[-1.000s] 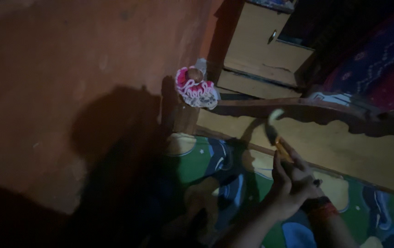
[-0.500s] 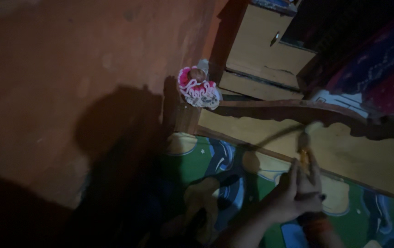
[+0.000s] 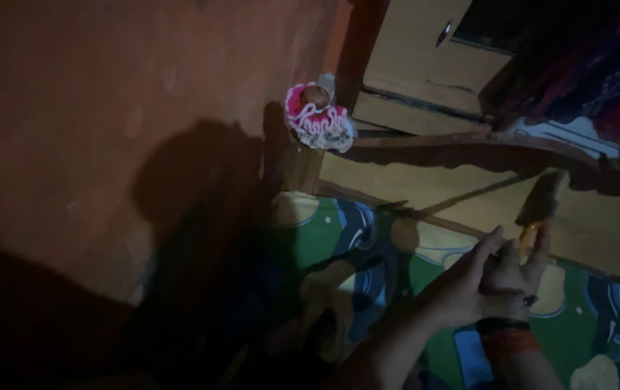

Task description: The person applies paint to a wooden bed headboard using a brush, moving the brush in vertical strokes across the carved wood surfaces.

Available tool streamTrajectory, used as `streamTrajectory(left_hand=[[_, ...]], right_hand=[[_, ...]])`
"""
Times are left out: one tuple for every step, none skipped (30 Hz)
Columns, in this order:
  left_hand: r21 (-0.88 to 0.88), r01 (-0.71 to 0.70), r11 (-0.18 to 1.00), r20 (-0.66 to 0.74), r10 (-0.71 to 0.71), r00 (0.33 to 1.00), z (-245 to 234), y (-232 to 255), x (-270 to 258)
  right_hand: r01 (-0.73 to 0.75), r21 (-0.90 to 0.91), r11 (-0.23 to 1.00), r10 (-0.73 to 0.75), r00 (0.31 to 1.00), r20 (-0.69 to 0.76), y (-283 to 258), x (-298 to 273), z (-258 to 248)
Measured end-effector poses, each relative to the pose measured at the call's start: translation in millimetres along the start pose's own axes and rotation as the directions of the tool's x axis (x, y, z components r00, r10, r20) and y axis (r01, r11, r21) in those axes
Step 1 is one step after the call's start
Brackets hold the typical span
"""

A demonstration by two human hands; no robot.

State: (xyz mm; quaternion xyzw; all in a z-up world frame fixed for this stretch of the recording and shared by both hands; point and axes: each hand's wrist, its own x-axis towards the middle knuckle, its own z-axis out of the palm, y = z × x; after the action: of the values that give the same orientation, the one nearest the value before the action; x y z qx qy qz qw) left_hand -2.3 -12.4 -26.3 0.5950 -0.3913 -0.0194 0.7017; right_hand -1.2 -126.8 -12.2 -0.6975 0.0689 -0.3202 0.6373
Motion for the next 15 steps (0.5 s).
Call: streamTrajectory(left_hand=[[0.008,0.023,1.0,0.0,-0.023,1.0,-1.2,0.6,1.6],[0.016,0.046,0.999,0.001,-0.046,0.999,-1.1,0.2,0.6],[0.062,0.042,0.997,-0.017,-0.041,0.999,-1.0,-1.4,0.7],[0.108,0.039,0.993,-0.035,-0.036,0.999,-1.1,-4.3,1.5],[0.152,0.033,0.988,-0.049,-0.026,0.998,1.7,-7.7,2.9],[0.092,0.032,0.995,-0.123,-0.02,0.992,7.8,-10.4,2.1],[0.037,0.027,0.999,-0.199,-0.019,0.98,13.9,-12.6,-0.6],[-0.018,0.016,1.0,-0.274,-0.02,0.961,18.5,-14.5,-1.4],[-0.093,0.028,0.995,-0.298,-0.055,0.953,20.7,-16.1,-0.1],[-0.168,0.038,0.985,-0.318,-0.091,0.944,22.6,-16.7,2.2],[-0.243,0.045,0.969,-0.336,-0.128,0.933,24.3,-16.5,5.1],[-0.317,0.05,0.947,-0.351,-0.166,0.921,25.1,-15.5,8.2],[-0.391,0.054,0.919,-0.361,-0.207,0.909,25.6,-13.6,10.2],[-0.463,0.056,0.884,-0.368,-0.249,0.896,24.2,-11.5,11.5],[-0.35,0.066,0.934,-0.359,-0.199,0.912,19.0,-10.5,11.3]], right_hand=[[0.12,-0.197,0.973,-0.111,0.992,0.056,3.1,0.9,-2.3],[0.243,-0.377,0.894,-0.208,0.969,0.133,6.6,4.1,-5.5],[0.366,-0.53,0.765,-0.287,0.93,0.229,10.1,10.2,-8.1],[0.475,-0.478,0.739,-0.338,0.875,0.347,14.4,18.7,-7.9],[0.575,-0.415,0.705,-0.385,0.802,0.456,18.0,29.7,-6.7],[0.662,-0.339,0.668,-0.425,0.714,0.557,20.9,38.4,-5.9],[0.679,-0.371,0.633,-0.35,0.679,0.646,22.6,44.9,-6.6],[0.699,-0.397,0.594,-0.266,0.637,0.723,22.1,51.3,-9.6],[0.721,-0.416,0.555,-0.176,0.59,0.788,22.6,53.4,-11.0],[0.467,-0.392,0.793,-0.013,0.656,0.755,23.9,55.4,-8.3],[0.15,-0.344,0.927,0.165,0.661,0.732,23.7,59.2,-3.7],[-0.191,-0.276,0.942,0.334,0.606,0.722,21.8,59.6,-0.3],[-0.063,-0.322,0.945,0.271,0.701,0.66,19.6,54.9,2.6],[0.06,-0.377,0.924,0.192,0.78,0.595,19.0,49.0,8.0],[0.172,-0.44,0.881,0.1,0.842,0.53,19.9,44.6,11.8]])
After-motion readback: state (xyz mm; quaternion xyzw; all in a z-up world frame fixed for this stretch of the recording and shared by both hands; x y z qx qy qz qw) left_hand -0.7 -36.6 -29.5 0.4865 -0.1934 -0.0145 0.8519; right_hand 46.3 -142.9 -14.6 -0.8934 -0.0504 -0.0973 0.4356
